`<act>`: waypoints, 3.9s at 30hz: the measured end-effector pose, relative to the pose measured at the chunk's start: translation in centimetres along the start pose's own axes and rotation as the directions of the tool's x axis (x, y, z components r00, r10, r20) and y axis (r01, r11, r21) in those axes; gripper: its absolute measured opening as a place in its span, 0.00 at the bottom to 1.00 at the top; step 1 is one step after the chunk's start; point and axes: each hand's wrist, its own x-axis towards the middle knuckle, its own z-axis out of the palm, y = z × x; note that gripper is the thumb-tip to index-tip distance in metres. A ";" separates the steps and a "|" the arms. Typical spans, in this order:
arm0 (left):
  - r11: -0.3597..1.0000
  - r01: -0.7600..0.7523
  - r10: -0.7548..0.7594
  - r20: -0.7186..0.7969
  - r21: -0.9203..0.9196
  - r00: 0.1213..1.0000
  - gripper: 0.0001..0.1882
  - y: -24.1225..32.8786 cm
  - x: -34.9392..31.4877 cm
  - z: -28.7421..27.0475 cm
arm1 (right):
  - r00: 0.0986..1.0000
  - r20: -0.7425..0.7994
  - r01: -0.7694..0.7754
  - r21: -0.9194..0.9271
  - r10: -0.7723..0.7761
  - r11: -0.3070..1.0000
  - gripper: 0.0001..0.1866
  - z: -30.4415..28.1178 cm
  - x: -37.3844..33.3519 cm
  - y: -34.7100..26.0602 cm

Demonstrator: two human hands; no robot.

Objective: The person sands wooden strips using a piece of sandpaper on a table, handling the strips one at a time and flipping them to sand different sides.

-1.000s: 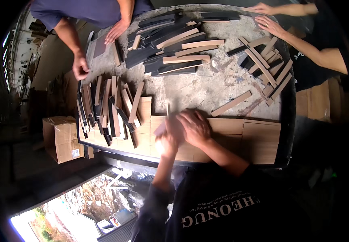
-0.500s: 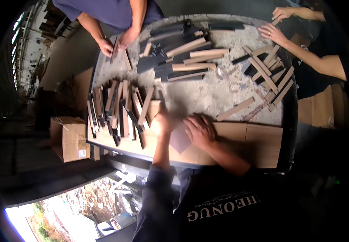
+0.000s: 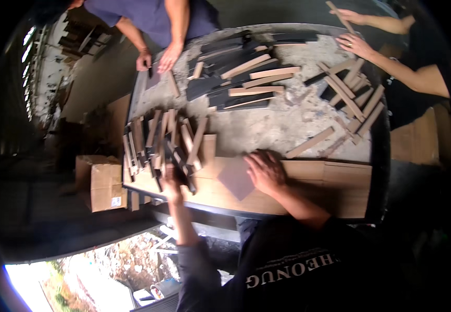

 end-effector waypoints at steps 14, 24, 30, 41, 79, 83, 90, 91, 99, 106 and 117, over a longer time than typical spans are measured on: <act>0.285 -0.882 0.409 0.785 0.375 0.465 0.15 12.7 -8.3 32.7 | 0.992 -0.012 -0.088 0.667 0.128 0.740 0.15 6.5 -1.3 2.2; 0.470 0.750 -0.111 0.811 -0.467 0.575 0.13 17.0 -8.9 18.8 | 0.955 0.172 -0.284 0.772 0.243 0.568 0.18 0.5 -0.8 1.4; 0.387 0.709 -0.178 0.706 -0.590 0.685 0.24 14.8 -10.5 15.6 | 0.903 0.307 -0.429 0.592 0.301 0.682 0.19 -1.9 0.7 0.6; 0.754 -0.082 -0.007 0.132 0.652 0.991 0.16 9.3 -12.3 13.6 | 0.996 0.053 -0.074 0.047 0.071 0.996 0.21 0.4 -0.1 0.7; 0.247 -0.501 0.263 0.440 0.829 0.858 0.25 8.3 -5.6 18.7 | 0.998 0.042 -0.051 -0.040 0.053 0.998 0.21 0.8 -0.1 0.7; 0.208 -0.502 0.218 0.460 0.840 0.861 0.25 7.4 -10.5 15.7 | 0.999 0.003 -0.047 0.012 0.047 0.999 0.20 0.7 -0.3 1.3; 0.349 -0.438 0.202 0.390 0.829 0.898 0.24 7.0 -3.4 18.6 | 0.997 0.037 -0.070 0.041 0.069 0.997 0.18 0.6 -0.3 0.5; 0.451 -0.351 0.140 0.324 0.821 0.936 0.23 7.7 -2.2 18.3 | 0.998 0.020 -0.066 0.043 0.066 0.997 0.19 0.6 -0.3 0.7; 0.456 0.581 -0.236 0.538 -0.674 0.809 0.25 17.5 -11.1 12.6 | 1.000 0.013 -0.027 0.119 0.025 0.993 0.20 0.2 0.1 1.3; 0.353 0.557 -0.258 0.494 -0.752 0.830 0.28 19.1 -13.1 12.2 | 0.998 -0.056 0.025 0.103 -0.019 0.994 0.20 0.4 0.0 0.8; 0.177 0.531 -0.159 0.508 -0.829 0.846 0.30 15.2 -15.3 8.5 | 0.999 -0.016 -0.028 0.070 0.029 0.997 0.20 0.8 -0.1 0.9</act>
